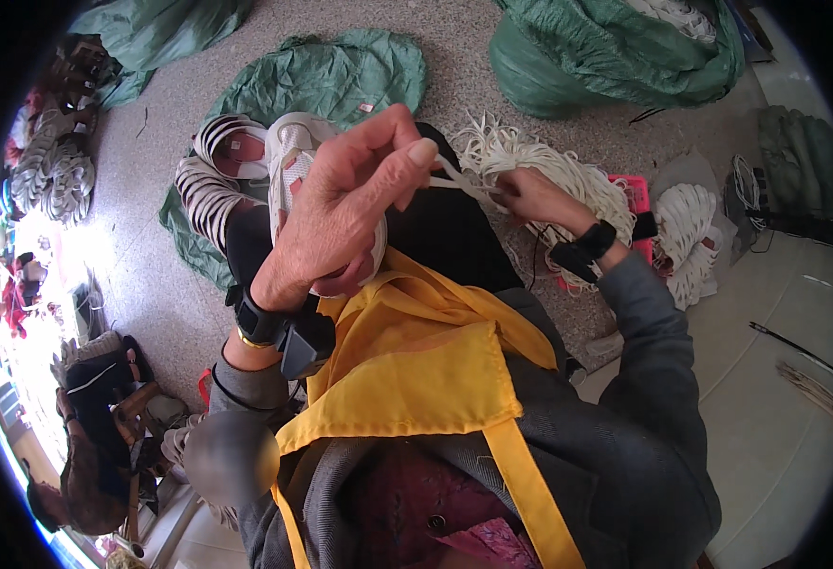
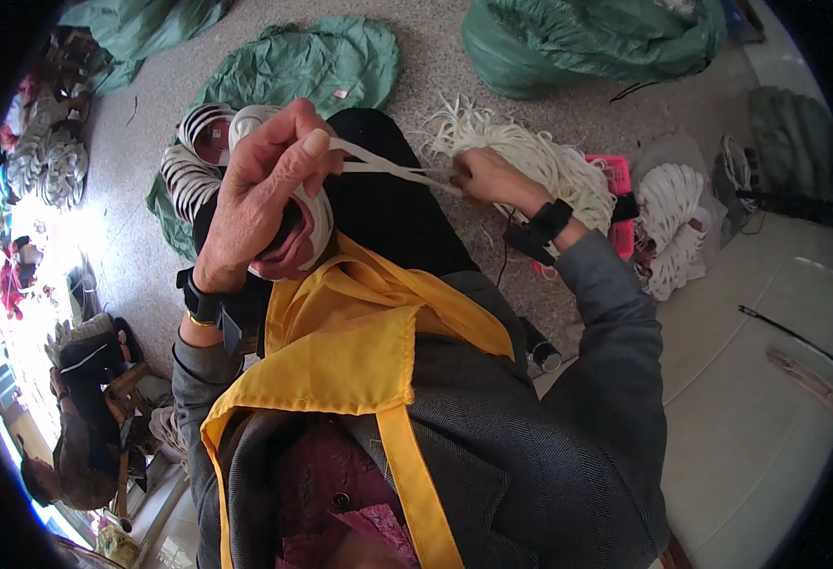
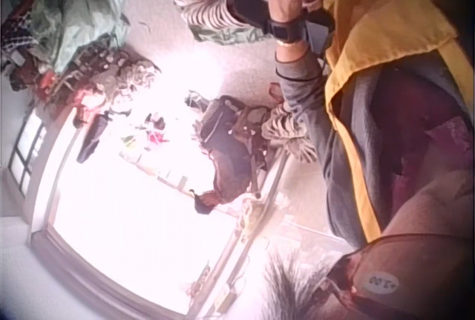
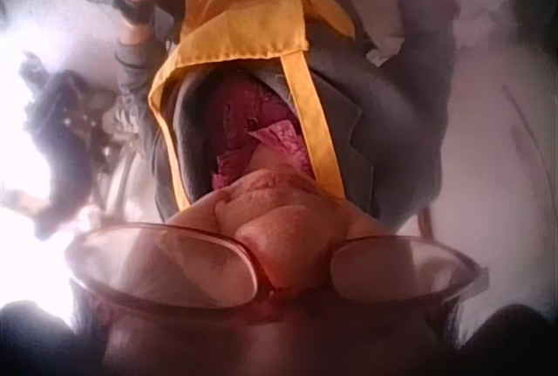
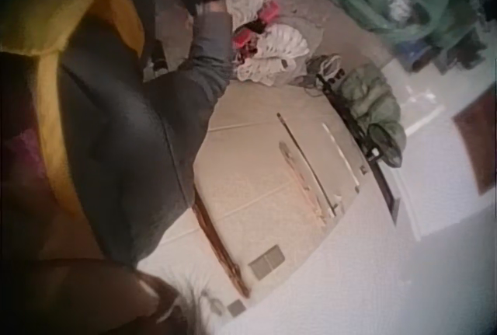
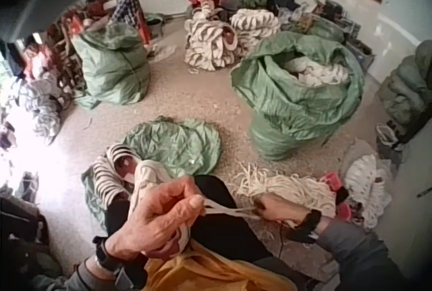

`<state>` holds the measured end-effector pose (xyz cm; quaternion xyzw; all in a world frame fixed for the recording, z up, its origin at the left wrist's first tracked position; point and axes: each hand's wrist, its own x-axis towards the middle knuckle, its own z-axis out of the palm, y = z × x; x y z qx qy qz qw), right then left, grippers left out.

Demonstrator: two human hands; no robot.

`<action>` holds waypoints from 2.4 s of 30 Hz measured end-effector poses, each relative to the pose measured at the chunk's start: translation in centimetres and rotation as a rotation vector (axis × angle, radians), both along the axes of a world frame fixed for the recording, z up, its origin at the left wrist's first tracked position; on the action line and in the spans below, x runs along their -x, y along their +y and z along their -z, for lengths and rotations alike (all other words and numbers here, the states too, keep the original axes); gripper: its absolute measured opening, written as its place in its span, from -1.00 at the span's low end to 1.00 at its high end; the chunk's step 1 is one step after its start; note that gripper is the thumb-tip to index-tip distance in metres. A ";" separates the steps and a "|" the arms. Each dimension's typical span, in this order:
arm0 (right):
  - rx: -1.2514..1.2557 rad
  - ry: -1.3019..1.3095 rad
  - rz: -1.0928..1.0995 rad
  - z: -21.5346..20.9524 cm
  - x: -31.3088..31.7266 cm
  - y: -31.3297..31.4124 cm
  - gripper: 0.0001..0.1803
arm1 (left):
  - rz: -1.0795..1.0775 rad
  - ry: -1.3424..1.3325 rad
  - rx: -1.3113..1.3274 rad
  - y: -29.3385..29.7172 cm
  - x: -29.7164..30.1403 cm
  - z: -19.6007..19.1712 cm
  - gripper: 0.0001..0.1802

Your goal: Sorting shoe components and threading laces into white sneakers.

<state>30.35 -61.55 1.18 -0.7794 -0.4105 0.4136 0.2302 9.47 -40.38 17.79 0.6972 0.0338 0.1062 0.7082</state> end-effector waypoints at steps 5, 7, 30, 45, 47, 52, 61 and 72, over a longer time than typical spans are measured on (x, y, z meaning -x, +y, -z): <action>0.218 -0.238 -0.017 5.3 -4.2 -2.1 -0.83 | -0.015 -0.085 0.238 0.8 0.4 -0.2 -0.74; 0.050 -0.110 0.091 4.5 -3.9 -1.5 -0.77 | -0.031 -0.039 0.208 1.3 0.8 -1.1 -0.74; -0.551 0.039 0.306 -7.6 -4.8 5.0 -0.77 | -0.255 0.251 0.153 6.4 8.3 -0.9 -0.69; -0.585 0.465 -0.032 -15.3 6.3 11.9 -0.77 | -0.231 0.284 -0.046 3.8 6.5 -1.1 -0.77; -0.593 0.675 -0.105 -16.1 8.4 12.9 -0.76 | -0.237 0.287 -0.092 3.7 6.3 -1.1 -0.79; -0.578 0.477 -0.255 -14.9 8.1 13.5 -0.88 | -0.334 0.186 -0.147 3.2 7.5 0.3 -0.84; -0.970 -0.179 -0.319 -11.2 11.7 12.6 -0.87 | -0.718 0.187 -0.791 1.4 9.5 4.8 -0.70; -0.961 -0.371 -0.455 -9.7 13.0 10.9 -0.87 | -0.752 0.114 -1.033 -0.6 10.3 7.6 -0.70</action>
